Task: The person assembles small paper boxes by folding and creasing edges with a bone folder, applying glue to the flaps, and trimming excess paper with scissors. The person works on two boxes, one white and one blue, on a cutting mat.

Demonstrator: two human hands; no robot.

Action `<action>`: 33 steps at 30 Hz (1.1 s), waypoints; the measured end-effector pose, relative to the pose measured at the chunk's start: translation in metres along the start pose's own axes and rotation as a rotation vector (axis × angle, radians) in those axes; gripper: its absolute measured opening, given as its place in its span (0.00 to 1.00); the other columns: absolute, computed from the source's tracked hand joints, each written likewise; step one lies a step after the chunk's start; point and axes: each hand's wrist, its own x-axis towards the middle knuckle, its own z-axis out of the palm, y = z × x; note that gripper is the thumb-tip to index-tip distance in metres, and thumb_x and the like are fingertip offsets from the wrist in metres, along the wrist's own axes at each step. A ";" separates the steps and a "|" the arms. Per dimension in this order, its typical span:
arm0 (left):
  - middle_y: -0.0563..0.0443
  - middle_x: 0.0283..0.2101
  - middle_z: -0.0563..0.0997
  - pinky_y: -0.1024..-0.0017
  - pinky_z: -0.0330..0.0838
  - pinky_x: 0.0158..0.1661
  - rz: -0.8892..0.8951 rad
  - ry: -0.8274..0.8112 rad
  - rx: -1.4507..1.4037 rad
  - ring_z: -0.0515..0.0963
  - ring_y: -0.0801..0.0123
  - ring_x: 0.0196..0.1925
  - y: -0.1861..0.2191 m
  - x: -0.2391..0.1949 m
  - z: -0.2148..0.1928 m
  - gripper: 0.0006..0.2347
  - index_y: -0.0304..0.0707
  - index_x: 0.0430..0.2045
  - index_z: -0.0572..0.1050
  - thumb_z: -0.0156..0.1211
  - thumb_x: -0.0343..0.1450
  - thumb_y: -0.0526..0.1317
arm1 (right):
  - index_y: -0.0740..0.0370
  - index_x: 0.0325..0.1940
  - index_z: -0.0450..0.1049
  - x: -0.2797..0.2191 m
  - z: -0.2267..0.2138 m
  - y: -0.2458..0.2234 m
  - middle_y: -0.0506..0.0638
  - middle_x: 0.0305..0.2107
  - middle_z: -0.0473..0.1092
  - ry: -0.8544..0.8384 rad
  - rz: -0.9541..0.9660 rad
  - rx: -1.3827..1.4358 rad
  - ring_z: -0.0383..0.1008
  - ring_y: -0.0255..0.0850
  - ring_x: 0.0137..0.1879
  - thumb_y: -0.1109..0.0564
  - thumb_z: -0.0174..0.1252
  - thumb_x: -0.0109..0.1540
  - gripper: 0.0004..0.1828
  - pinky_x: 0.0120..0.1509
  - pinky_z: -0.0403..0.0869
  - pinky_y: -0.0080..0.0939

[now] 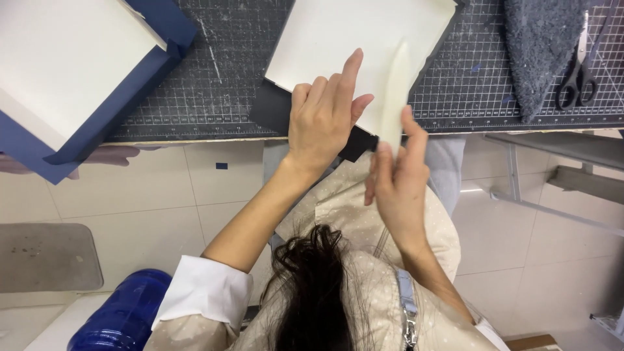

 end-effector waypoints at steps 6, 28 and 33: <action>0.63 0.28 0.71 0.71 0.58 0.35 -0.005 -0.007 -0.058 0.63 0.74 0.28 -0.001 0.002 -0.003 0.21 0.36 0.65 0.62 0.38 0.84 0.52 | 0.60 0.75 0.48 0.009 -0.016 -0.002 0.44 0.17 0.65 -0.064 -0.031 -0.196 0.65 0.32 0.19 0.58 0.45 0.72 0.28 0.22 0.70 0.29; 0.61 0.22 0.70 0.72 0.58 0.33 -0.013 -0.004 -0.162 0.63 0.75 0.24 0.000 0.008 -0.008 0.20 0.32 0.61 0.66 0.39 0.82 0.49 | 0.58 0.72 0.58 0.122 -0.099 -0.012 0.65 0.64 0.62 0.051 -0.326 -0.380 0.73 0.49 0.61 0.65 0.48 0.71 0.25 0.68 0.67 0.38; 0.62 0.22 0.70 0.72 0.59 0.34 -0.010 0.000 -0.131 0.63 0.76 0.24 0.000 0.008 -0.007 0.20 0.32 0.61 0.66 0.39 0.82 0.49 | 0.61 0.72 0.61 0.135 -0.105 -0.021 0.62 0.45 0.74 -0.028 -0.159 -0.401 0.61 0.33 0.22 0.62 0.43 0.71 0.22 0.19 0.65 0.31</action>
